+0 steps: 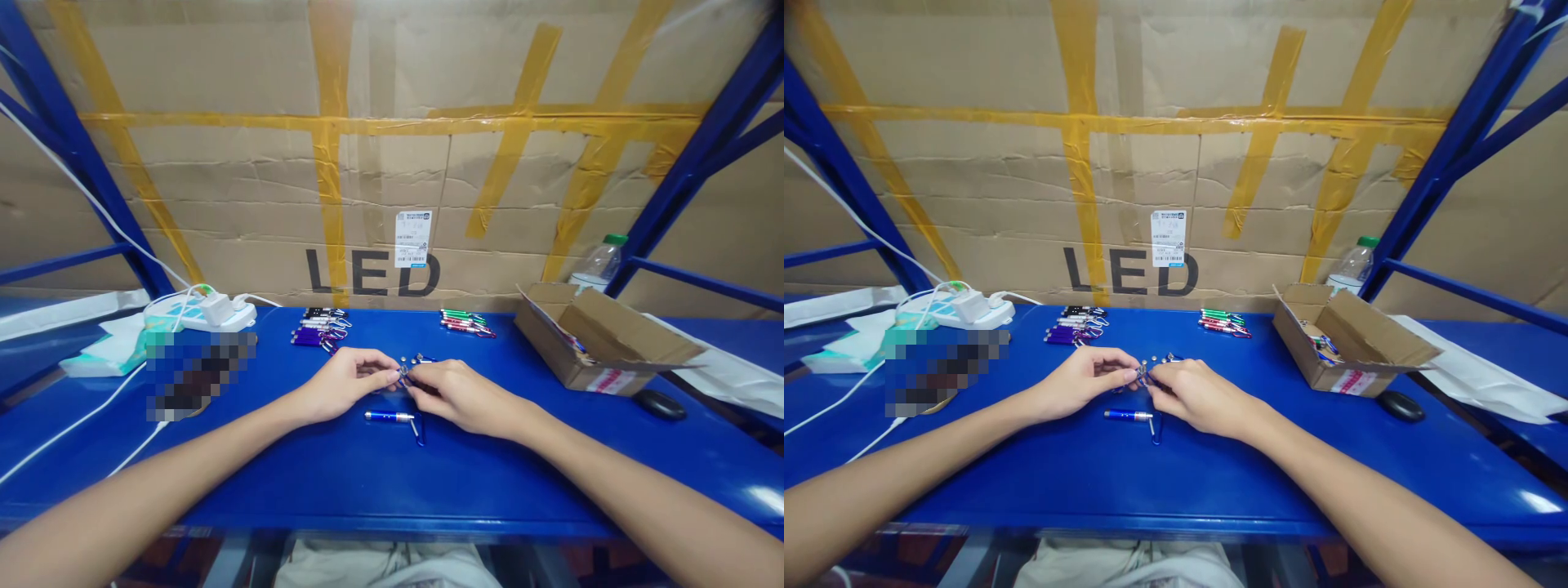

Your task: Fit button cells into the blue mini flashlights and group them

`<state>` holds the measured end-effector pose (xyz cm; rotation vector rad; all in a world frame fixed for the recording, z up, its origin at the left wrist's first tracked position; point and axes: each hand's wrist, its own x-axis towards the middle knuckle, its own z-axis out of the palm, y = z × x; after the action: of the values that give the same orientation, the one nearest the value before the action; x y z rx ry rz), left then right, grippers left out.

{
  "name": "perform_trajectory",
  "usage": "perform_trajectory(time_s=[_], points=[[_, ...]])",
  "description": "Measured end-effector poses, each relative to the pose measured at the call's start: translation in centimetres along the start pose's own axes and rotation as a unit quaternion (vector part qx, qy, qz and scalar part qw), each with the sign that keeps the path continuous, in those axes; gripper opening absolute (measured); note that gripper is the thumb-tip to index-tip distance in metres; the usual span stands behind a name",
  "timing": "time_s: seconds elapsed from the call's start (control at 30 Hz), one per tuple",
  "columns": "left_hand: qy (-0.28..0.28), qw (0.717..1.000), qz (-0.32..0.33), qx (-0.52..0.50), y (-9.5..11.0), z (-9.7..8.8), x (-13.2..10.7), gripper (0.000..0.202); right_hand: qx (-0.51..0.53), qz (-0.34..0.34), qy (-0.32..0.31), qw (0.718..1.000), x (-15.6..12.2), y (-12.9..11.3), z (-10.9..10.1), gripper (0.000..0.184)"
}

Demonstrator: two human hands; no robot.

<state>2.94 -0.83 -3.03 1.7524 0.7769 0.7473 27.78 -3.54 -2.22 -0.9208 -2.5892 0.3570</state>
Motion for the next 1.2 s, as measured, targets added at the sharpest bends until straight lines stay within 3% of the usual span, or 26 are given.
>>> perform_trajectory(time_s=[0.27, 0.6, 0.93, 1.2], points=[[0.008, 1.0, 0.017, -0.002, -0.1, 0.22, 0.05, 0.038, 0.042, 0.014, 0.021, 0.999, 0.08, 0.28, 0.03, 0.037], [0.044, 0.992, 0.066, 0.094, 0.04, 0.35, -0.17, 0.026, 0.053, 0.05, 0.071, 0.995, 0.22, 0.62, -0.14, 0.046], [0.058, 0.986, 0.101, 0.116, 0.1, 0.33, -0.18, 0.022, 0.04, -0.009, 0.096, 0.995, -0.06, 0.5, 0.39, 0.048], [0.078, 0.979, 0.123, 0.145, 0.31, 0.27, -0.22, 0.019, -0.001, -0.012, 0.111, 0.994, -0.08, 0.09, 0.19, 0.049]])
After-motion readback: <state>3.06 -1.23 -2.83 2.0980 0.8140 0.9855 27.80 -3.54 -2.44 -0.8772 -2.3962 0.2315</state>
